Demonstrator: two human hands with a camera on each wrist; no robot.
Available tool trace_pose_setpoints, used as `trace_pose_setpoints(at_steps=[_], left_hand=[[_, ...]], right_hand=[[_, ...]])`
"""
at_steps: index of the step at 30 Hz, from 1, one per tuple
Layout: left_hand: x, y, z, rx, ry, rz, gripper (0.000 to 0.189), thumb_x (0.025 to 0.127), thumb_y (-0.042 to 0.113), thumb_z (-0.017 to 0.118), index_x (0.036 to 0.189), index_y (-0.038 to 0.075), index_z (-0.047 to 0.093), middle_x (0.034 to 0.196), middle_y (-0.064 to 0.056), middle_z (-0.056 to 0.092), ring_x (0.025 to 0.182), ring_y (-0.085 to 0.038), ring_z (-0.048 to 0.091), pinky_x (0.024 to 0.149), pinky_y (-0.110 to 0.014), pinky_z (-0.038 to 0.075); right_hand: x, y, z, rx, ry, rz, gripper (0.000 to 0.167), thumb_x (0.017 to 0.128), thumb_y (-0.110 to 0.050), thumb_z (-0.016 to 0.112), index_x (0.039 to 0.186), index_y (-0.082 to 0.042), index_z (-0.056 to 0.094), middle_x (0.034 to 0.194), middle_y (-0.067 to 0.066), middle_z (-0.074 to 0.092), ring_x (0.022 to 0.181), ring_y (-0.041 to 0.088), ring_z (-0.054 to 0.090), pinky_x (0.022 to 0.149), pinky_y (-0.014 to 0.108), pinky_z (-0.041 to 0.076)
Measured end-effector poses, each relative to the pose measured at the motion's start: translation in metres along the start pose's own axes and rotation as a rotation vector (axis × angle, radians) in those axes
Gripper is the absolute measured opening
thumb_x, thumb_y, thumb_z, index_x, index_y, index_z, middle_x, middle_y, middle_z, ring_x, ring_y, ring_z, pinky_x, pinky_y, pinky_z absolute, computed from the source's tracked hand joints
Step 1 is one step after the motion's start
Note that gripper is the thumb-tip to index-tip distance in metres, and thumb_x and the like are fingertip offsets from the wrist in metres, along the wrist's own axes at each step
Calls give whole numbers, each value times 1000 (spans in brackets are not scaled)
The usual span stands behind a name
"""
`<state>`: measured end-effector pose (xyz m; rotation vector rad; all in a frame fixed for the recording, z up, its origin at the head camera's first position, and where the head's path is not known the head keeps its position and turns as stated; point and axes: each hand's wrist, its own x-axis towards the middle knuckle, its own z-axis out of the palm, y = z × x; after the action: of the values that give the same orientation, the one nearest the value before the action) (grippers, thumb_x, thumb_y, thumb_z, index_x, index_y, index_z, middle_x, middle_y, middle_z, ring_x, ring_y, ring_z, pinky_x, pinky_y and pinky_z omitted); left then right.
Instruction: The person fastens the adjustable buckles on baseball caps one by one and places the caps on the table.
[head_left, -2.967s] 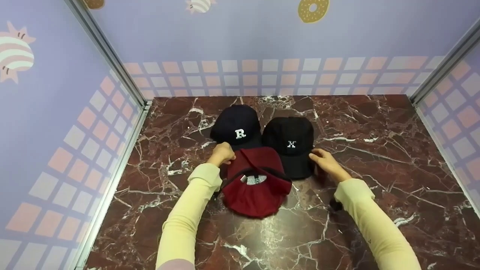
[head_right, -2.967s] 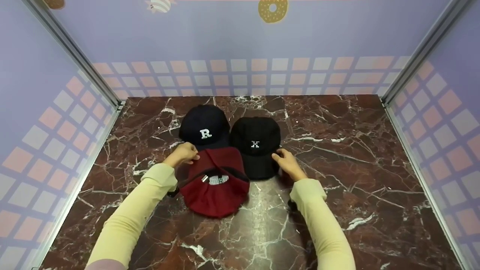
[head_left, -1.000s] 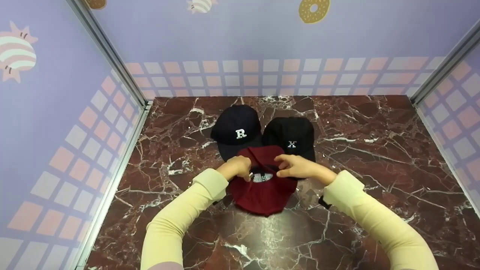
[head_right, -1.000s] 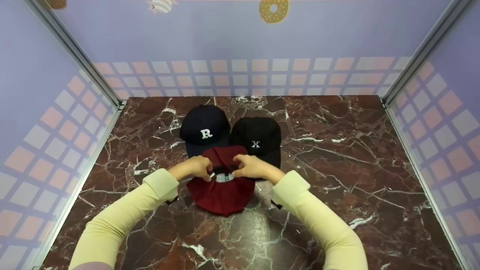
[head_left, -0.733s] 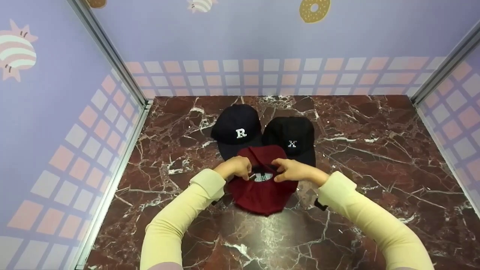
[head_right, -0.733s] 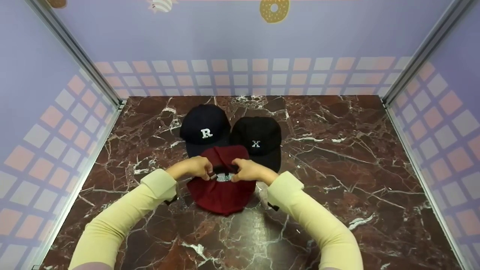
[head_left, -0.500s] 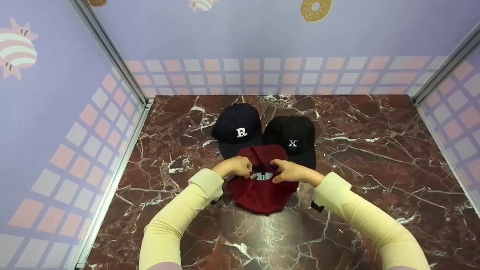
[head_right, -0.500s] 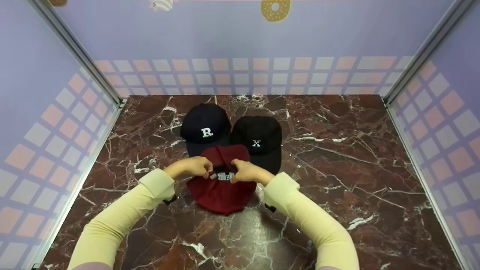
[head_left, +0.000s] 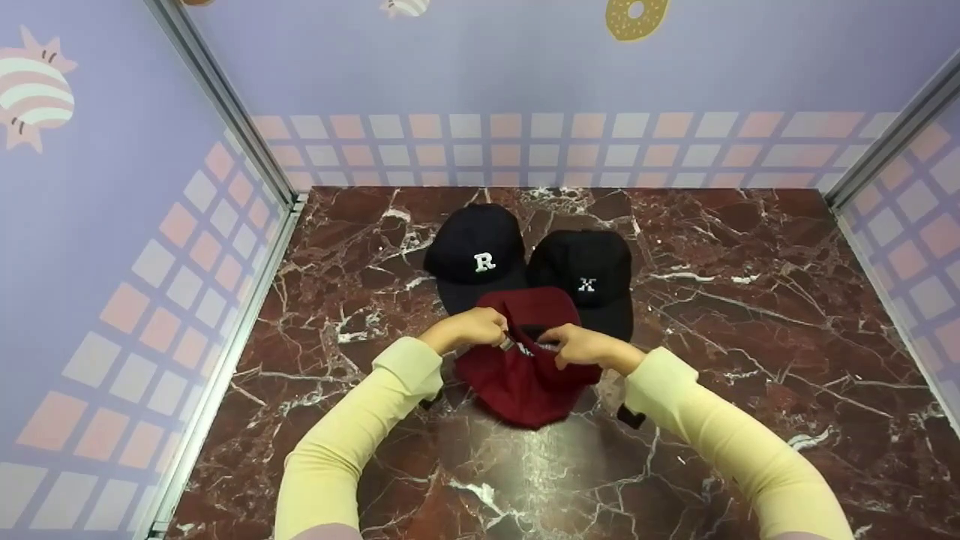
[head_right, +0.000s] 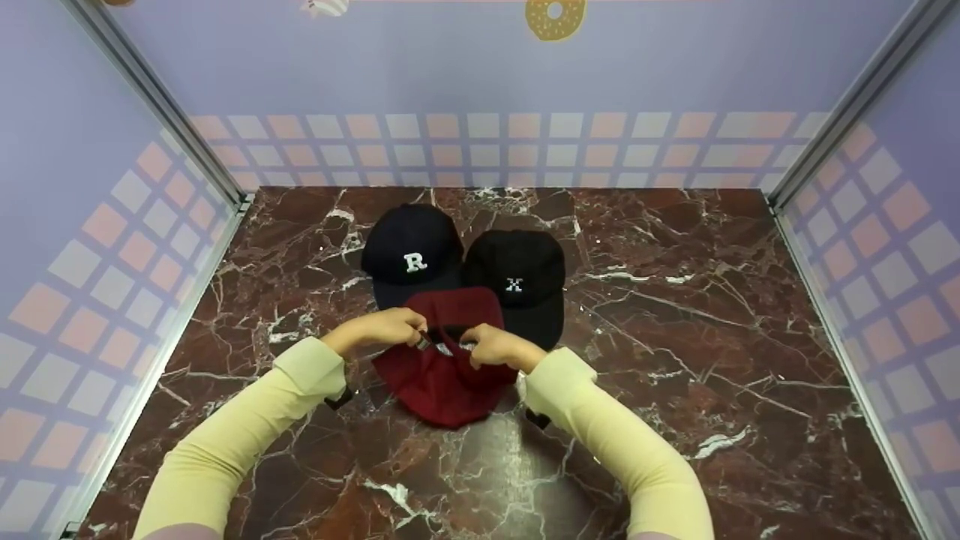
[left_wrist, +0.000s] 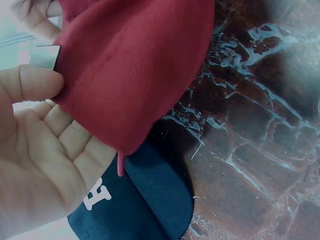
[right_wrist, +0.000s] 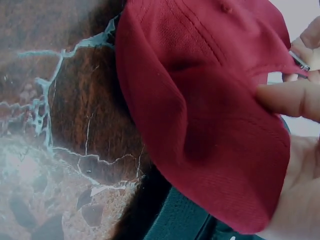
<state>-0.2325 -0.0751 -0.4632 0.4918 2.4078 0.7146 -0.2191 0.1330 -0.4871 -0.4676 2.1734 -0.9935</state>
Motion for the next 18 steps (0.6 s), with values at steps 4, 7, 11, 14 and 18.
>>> trace_pose_setpoints(at_steps=[4, 7, 11, 14, 18], left_hand=[[2, -3, -1, -125, -49, -1, 24, 60, -5, 45, 54, 15, 34, 55, 5, 28, 52, -9, 25, 49, -20, 22], [2, -5, -1, -172, -77, 15, 22, 60, -7, 45, 56, 13, 38, 56, 4, 32, 54, -10, 29, 50, -19, 24], [0, -8, 0, -179, -110, 36, 18, 62, -8, 44, 63, 10, 46, 62, 4, 40, 60, -9, 35, 54, -18, 28], [-1, -9, 0, -186, -139, 41, 17, 64, -7, 43, 69, 7, 50, 66, 3, 43, 64, -9, 38, 56, -17, 30], [-5, -10, -2, -198, -170, 40, 17, 66, -5, 42, 72, 7, 52, 70, 3, 44, 67, -9, 39, 58, -17, 30]], right_hand=[[-2, 5, -5, 54, -75, -53, 44, 60, 10, 48, 102, 6, 60, 75, -2, 52, 66, 7, 40, 61, 20, 34], [-3, 9, -9, 145, -167, -121, 27, 62, 13, 45, 86, 12, 57, 58, -8, 36, 53, 4, 31, 53, 18, 30], [-6, 16, -15, 253, -276, -186, 15, 62, 15, 43, 74, 9, 51, 56, -11, 37, 49, 0, 29, 48, 15, 25], [-8, 20, -20, 312, -342, -211, 20, 63, 14, 43, 74, 1, 54, 58, -10, 42, 50, -1, 32, 48, 14, 26], [-12, 23, -27, 352, -413, -248, 24, 65, 13, 44, 76, -5, 55, 60, -11, 46, 53, -1, 36, 49, 13, 29]])
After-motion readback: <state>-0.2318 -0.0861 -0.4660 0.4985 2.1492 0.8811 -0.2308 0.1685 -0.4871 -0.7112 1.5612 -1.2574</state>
